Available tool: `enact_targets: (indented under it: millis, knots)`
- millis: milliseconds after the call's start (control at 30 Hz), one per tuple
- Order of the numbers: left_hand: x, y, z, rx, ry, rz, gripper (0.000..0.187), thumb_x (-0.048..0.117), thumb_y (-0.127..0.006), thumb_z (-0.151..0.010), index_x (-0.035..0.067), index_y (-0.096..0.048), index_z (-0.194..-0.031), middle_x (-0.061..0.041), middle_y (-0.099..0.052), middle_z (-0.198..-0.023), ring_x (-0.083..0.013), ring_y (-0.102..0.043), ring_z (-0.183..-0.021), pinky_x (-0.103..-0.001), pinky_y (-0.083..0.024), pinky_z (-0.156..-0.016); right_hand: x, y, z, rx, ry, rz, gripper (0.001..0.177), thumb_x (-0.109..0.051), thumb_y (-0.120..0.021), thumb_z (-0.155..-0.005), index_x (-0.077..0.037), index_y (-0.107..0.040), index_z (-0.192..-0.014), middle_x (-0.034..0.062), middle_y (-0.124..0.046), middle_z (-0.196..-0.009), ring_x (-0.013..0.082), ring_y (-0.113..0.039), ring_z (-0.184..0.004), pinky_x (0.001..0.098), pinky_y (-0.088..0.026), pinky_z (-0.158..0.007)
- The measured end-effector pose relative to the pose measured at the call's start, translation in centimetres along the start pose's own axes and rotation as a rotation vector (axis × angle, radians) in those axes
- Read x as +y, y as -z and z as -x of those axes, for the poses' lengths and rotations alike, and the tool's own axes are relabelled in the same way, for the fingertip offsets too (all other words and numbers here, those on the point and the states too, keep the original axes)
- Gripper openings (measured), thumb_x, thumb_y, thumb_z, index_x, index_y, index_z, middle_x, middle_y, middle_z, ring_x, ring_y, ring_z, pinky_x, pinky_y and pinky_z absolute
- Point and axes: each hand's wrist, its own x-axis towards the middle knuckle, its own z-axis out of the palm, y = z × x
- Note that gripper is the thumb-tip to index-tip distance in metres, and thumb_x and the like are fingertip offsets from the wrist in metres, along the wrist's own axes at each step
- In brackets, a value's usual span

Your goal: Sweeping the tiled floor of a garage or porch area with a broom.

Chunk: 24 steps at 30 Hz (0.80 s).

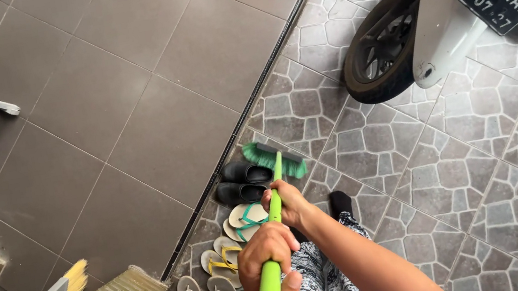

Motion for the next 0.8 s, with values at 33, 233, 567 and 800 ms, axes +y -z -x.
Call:
enact_targets:
  millis: [33, 233, 567, 800]
  knots:
    - [-0.5, 0.0, 0.1, -0.002, 0.002, -0.002, 0.043, 0.042, -0.071, -0.096, 0.011, -0.047, -0.078, -0.005, -0.055, -0.076, -0.0239, -0.066, -0.083, -0.037, -0.052, -0.078, -0.1, -0.2, -0.3, 0.0, -0.002, -0.003, 0.024, -0.021, -0.048, -0.098, -0.006, -0.044, -0.08, 0.0044, -0.05, -0.065, 0.0149, -0.049, -0.052, 0.0259, -0.048, -0.048]
    - [-2.5, 0.5, -0.8, -0.106, 0.024, -0.099, 0.045, 0.037, -0.07, -0.092, 0.012, -0.041, -0.069, -0.006, -0.053, -0.075, -0.0244, -0.064, -0.083, -0.035, -0.05, -0.076, -2.0, -0.4, -4.3, -0.074, 0.032, 0.076, 0.023, -0.02, -0.048, -0.098, -0.006, -0.045, -0.08, 0.0052, -0.05, -0.064, 0.0166, -0.051, -0.052, 0.0266, -0.05, -0.048]
    - [-2.7, 0.2, -2.7, 0.022, 0.09, -0.029, 0.022, 0.027, -0.066, -0.101, 0.007, -0.056, -0.098, -0.011, -0.069, -0.094, -0.031, -0.071, -0.107, -0.053, -0.045, -0.118, -8.8, -0.3, -4.2, -0.079, 0.349, -0.24, 0.02, -0.018, -0.051, -0.099, -0.001, -0.05, -0.09, 0.0067, -0.053, -0.07, 0.0157, -0.053, -0.054, 0.0272, -0.053, -0.05]
    - [-1.7, 0.3, -4.4, 0.404, -0.05, 0.404, 0.032, 0.039, -0.068, -0.102, 0.014, -0.049, -0.095, -0.005, -0.05, -0.077, -0.0241, -0.057, -0.082, -0.052, -0.041, -0.111, -5.4, -7.0, 6.1, -0.039, 0.431, 0.011, 0.027, -0.025, -0.043, -0.102, -0.001, -0.048, -0.092, 0.0128, -0.055, -0.071, 0.0263, -0.06, -0.06, 0.0373, -0.059, -0.06]
